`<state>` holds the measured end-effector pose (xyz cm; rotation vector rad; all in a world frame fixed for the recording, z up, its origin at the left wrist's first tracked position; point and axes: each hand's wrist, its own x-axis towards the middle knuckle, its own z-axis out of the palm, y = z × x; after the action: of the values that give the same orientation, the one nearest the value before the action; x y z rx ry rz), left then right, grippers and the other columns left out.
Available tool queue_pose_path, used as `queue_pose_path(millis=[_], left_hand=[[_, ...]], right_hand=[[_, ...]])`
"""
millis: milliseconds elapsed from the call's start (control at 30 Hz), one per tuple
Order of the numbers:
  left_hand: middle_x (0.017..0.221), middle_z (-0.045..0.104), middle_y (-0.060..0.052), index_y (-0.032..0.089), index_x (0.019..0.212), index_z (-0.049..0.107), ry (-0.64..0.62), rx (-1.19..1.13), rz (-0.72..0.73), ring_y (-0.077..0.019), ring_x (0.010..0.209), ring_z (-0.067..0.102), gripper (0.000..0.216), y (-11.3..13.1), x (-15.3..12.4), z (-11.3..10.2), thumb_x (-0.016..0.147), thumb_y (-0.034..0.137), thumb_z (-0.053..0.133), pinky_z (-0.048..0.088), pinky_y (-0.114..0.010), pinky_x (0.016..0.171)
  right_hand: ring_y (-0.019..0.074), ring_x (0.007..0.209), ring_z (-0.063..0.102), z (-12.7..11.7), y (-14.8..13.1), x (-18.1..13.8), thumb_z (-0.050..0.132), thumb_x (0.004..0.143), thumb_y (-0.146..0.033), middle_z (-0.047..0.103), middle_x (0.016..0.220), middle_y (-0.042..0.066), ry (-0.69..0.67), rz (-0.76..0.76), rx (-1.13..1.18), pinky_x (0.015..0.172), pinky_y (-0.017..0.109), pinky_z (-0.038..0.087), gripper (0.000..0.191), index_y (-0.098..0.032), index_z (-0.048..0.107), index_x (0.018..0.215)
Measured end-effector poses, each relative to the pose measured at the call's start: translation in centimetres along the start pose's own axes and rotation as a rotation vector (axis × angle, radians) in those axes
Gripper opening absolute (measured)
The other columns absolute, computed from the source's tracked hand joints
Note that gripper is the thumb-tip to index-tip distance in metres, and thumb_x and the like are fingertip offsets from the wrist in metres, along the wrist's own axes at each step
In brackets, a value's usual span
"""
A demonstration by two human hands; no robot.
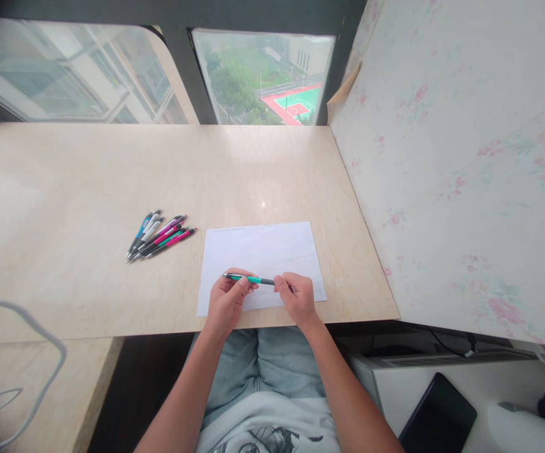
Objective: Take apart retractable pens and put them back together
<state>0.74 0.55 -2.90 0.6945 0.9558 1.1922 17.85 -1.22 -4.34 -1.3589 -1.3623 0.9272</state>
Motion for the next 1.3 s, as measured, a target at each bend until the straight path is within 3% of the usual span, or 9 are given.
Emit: queue_pose_path(millis=[267,800,1000,1167,1300], left_hand=[[0.074,0.071,-0.005,0.015,0.084,0.072,-0.005,0.003,0.002,-0.0135,0.066,0.063,0.02,-0.18,0.16,-0.17,0.074,0.03,0.081,0.048,-0.027,0.068],[0.066,0.07,-0.003,0.015,0.082,0.071,0.028,0.004,-0.035,-0.0127,0.062,0.063,0.024,-0.22,0.38,-0.34,0.07,0.032,0.083,0.048,-0.025,0.064],[0.059,0.065,-0.001,0.014,0.078,0.07,0.085,0.008,-0.017,-0.0122,0.057,0.061,0.025,-0.01,0.52,0.01,0.071,0.035,0.083,0.046,-0.024,0.06],[0.062,0.066,-0.002,0.015,0.074,0.069,0.064,0.046,0.045,-0.0118,0.059,0.06,0.025,-0.18,0.47,-0.03,0.073,0.036,0.081,0.045,-0.024,0.059],[0.074,0.071,-0.004,0.015,0.081,0.07,0.099,0.01,0.047,-0.012,0.064,0.063,0.024,-0.4,0.52,-0.09,0.073,0.034,0.082,0.047,-0.024,0.062]], right_hand=[[0.0126,0.051,0.045,-0.18,-0.08,0.16,0.048,0.097,-0.047,0.047,0.053,-0.003,-0.006,-0.016,-0.039,0.054,0.028,0.035,0.047,-0.02,0.059,0.061],[0.0139,0.059,0.049,-0.08,-0.44,-0.01,0.053,0.096,-0.035,0.054,0.062,-0.001,0.023,-0.2,-0.119,0.059,0.029,0.041,0.032,-0.021,0.06,0.068],[0.015,0.067,0.055,0.2,-0.44,-0.09,0.06,0.092,-0.031,0.065,0.08,0.003,0.017,-0.223,-0.063,0.066,0.03,0.048,0.011,-0.022,0.066,0.09],[0.0173,0.072,0.061,0.21,0.17,-0.05,0.061,0.09,-0.04,0.068,0.083,0.004,0.022,-0.153,0.037,0.064,0.03,0.05,0.022,-0.021,0.067,0.098],[0.0152,0.059,0.057,0.22,0.21,0.0,0.048,0.098,-0.041,0.06,0.061,0.0,0.06,-0.057,0.036,0.062,0.03,0.049,0.037,-0.02,0.064,0.072]])
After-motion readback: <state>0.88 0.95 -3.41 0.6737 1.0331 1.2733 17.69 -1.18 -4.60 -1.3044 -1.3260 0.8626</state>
